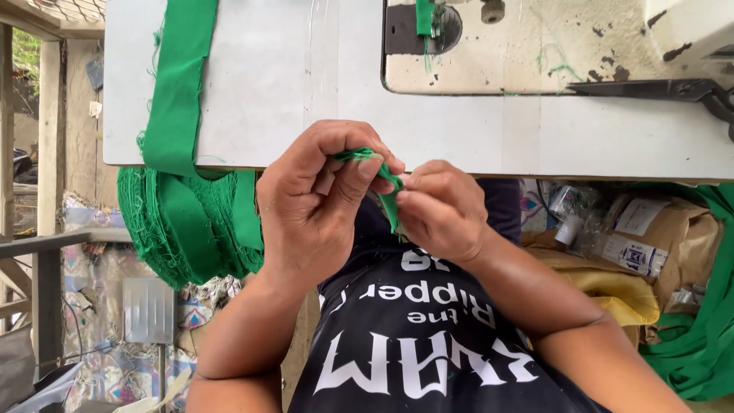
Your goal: Folding and preparing long green fabric strips at a sewing workstation.
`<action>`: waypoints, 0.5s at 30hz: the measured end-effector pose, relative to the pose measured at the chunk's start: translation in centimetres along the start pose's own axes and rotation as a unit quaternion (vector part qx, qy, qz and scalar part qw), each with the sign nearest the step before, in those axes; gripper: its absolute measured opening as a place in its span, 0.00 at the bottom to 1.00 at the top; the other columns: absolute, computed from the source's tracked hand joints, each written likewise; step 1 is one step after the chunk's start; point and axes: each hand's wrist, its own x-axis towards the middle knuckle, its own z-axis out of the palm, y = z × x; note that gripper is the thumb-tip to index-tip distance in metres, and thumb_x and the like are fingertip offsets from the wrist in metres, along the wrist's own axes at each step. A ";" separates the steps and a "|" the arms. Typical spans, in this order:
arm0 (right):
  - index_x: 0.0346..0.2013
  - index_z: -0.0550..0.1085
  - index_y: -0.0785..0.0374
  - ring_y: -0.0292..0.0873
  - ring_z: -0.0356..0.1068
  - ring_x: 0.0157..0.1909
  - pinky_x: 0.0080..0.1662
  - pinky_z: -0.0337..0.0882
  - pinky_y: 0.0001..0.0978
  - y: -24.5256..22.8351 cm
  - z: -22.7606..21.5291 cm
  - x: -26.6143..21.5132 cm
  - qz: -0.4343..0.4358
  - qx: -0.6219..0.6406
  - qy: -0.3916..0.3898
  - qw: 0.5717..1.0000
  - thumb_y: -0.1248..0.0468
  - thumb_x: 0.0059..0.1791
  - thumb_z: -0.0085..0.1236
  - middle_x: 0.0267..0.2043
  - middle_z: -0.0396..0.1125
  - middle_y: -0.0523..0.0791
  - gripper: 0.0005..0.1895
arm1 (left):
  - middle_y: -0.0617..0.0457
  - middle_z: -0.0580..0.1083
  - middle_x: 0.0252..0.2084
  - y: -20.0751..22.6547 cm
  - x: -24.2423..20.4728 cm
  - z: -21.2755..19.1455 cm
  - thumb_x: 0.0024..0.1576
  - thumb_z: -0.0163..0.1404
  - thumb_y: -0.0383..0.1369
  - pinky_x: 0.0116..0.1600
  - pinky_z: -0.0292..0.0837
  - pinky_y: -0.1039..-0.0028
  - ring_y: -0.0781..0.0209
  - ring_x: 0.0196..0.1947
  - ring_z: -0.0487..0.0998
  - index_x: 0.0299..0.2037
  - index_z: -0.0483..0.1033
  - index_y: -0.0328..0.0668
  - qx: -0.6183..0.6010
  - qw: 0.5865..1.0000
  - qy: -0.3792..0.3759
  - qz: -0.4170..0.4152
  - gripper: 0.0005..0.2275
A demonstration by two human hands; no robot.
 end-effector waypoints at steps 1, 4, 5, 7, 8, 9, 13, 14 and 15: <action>0.39 0.76 0.64 0.50 0.73 0.35 0.37 0.75 0.38 -0.5 0.2 1.1 -0.041 0.039 0.050 0.997 0.71 0.51 0.64 0.37 0.70 0.48 0.04 | 0.43 0.73 0.42 -0.1 0.2 0.1 0.69 0.44 0.26 0.46 0.83 0.76 0.58 0.37 0.80 0.46 0.69 0.31 0.000 1.000 0.007 -0.010 0.04; 0.43 0.75 0.73 0.54 0.72 0.35 0.39 0.76 0.41 -2.1 -0.6 2.4 -0.053 0.107 0.063 0.991 0.77 0.53 0.57 0.39 0.68 0.54 0.05 | 0.44 0.74 0.40 0.1 0.0 0.2 0.69 0.44 0.26 0.45 0.83 0.77 0.59 0.36 0.80 0.45 0.69 0.32 0.015 0.999 0.018 -0.023 0.04; 0.46 0.73 0.73 0.55 0.73 0.38 0.42 0.77 0.43 -2.3 -1.1 2.8 -0.034 0.132 0.030 0.990 0.78 0.54 0.52 0.42 0.68 0.56 0.06 | 0.44 0.74 0.39 0.1 0.1 0.2 0.68 0.44 0.26 0.45 0.82 0.77 0.59 0.34 0.80 0.45 0.69 0.32 0.030 0.999 0.018 -0.017 0.04; 0.47 0.73 0.71 0.55 0.74 0.41 0.44 0.78 0.42 -2.7 -1.5 2.8 -0.028 0.109 0.028 0.993 0.72 0.54 0.55 0.44 0.70 0.58 0.07 | 0.44 0.73 0.41 0.3 0.3 0.4 0.68 0.44 0.25 0.45 0.84 0.76 0.58 0.37 0.81 0.45 0.69 0.32 0.039 0.999 0.022 -0.012 0.03; 0.49 0.73 0.70 0.55 0.75 0.44 0.45 0.78 0.42 -2.8 -1.6 2.8 -0.025 0.087 0.026 0.996 0.65 0.54 0.59 0.46 0.71 0.60 0.12 | 0.45 0.72 0.42 0.4 0.4 0.5 0.69 0.44 0.24 0.45 0.86 0.75 0.57 0.39 0.82 0.45 0.69 0.31 0.049 0.998 0.028 -0.004 0.03; 0.49 0.73 0.70 0.55 0.75 0.44 0.45 0.78 0.42 -3.1 -1.4 2.9 -0.026 0.086 0.025 0.996 0.65 0.54 0.59 0.46 0.71 0.60 0.12 | 0.45 0.72 0.42 0.2 0.3 0.7 0.69 0.44 0.24 0.45 0.86 0.75 0.57 0.39 0.82 0.45 0.69 0.31 0.048 0.998 0.028 -0.003 0.03; 0.43 0.74 0.66 0.49 0.76 0.44 0.46 0.78 0.36 -3.4 -1.1 3.2 0.065 0.071 0.034 0.995 0.73 0.51 0.67 0.45 0.71 0.53 0.09 | 0.43 0.73 0.42 0.2 0.2 0.7 0.67 0.47 0.23 0.45 0.78 0.76 0.58 0.34 0.77 0.44 0.70 0.32 0.028 0.999 0.042 -0.009 0.01; 0.42 0.73 0.67 0.49 0.75 0.46 0.47 0.77 0.35 -3.3 -1.3 3.2 0.114 0.125 0.006 0.986 0.75 0.52 0.65 0.45 0.71 0.53 0.08 | 0.42 0.73 0.43 0.2 0.2 0.6 0.67 0.47 0.22 0.45 0.77 0.75 0.58 0.34 0.76 0.44 0.71 0.31 0.012 0.999 0.031 -0.011 0.01; 0.42 0.73 0.67 0.49 0.75 0.46 0.47 0.77 0.35 -3.1 -1.5 3.1 0.113 0.126 0.007 0.986 0.75 0.52 0.65 0.45 0.71 0.53 0.08 | 0.42 0.73 0.43 0.2 0.3 0.1 0.67 0.47 0.22 0.45 0.77 0.75 0.58 0.34 0.76 0.44 0.71 0.31 0.013 0.999 0.031 -0.011 0.01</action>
